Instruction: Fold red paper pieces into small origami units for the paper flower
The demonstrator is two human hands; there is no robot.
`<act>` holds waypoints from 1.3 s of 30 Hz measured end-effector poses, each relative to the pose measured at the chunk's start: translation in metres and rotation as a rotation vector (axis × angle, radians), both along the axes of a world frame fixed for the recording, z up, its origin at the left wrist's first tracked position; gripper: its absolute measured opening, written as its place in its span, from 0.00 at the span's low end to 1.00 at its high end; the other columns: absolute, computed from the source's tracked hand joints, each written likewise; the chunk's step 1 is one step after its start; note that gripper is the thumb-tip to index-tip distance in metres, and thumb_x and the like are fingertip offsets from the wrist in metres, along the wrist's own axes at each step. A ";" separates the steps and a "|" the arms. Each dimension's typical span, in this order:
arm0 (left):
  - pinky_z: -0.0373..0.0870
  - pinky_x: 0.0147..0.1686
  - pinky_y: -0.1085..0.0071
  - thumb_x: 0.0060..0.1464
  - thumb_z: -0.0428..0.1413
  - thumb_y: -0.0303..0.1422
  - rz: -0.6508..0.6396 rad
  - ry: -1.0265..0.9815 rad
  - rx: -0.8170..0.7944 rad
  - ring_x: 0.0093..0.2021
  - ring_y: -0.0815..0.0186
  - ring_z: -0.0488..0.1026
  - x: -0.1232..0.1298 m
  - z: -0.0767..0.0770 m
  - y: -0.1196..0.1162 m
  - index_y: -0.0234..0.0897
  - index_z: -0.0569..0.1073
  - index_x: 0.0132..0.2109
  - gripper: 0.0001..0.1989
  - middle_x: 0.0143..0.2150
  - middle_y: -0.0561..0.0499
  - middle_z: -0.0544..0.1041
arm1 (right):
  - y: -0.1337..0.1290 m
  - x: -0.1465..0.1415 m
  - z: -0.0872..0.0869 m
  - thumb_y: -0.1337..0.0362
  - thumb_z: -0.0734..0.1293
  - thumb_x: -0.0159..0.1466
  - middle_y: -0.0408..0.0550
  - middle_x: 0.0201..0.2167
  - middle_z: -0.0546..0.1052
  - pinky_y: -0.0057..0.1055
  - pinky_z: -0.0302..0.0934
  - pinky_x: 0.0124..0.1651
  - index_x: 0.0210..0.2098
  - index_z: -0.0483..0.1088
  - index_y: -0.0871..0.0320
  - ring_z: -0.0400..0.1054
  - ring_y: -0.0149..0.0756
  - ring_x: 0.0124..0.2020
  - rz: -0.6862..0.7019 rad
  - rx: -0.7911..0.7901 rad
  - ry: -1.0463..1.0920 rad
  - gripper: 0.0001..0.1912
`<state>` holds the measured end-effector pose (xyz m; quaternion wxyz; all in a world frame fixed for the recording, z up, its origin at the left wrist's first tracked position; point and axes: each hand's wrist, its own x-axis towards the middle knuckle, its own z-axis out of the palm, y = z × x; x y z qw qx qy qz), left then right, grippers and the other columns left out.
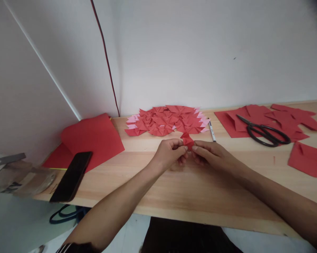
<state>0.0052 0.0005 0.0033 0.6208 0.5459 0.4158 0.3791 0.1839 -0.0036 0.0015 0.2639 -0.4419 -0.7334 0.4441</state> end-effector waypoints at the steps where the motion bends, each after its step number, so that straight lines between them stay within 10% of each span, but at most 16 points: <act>1: 0.64 0.18 0.79 0.48 0.54 0.28 0.001 0.017 0.007 0.17 0.76 0.66 0.000 0.000 0.000 0.32 0.67 0.26 0.06 0.21 0.55 0.70 | -0.001 -0.001 0.001 0.59 0.56 0.64 0.40 0.20 0.65 0.29 0.52 0.28 0.24 0.61 0.56 0.59 0.30 0.23 -0.008 0.014 -0.019 0.14; 39: 0.62 0.17 0.79 0.44 0.54 0.26 0.073 0.028 0.013 0.17 0.76 0.64 0.004 0.000 -0.001 0.32 0.68 0.27 0.01 0.19 0.56 0.69 | -0.002 -0.006 -0.005 0.63 0.59 0.61 0.43 0.20 0.72 0.27 0.56 0.26 0.24 0.68 0.59 0.63 0.28 0.20 -0.034 -0.154 0.110 0.12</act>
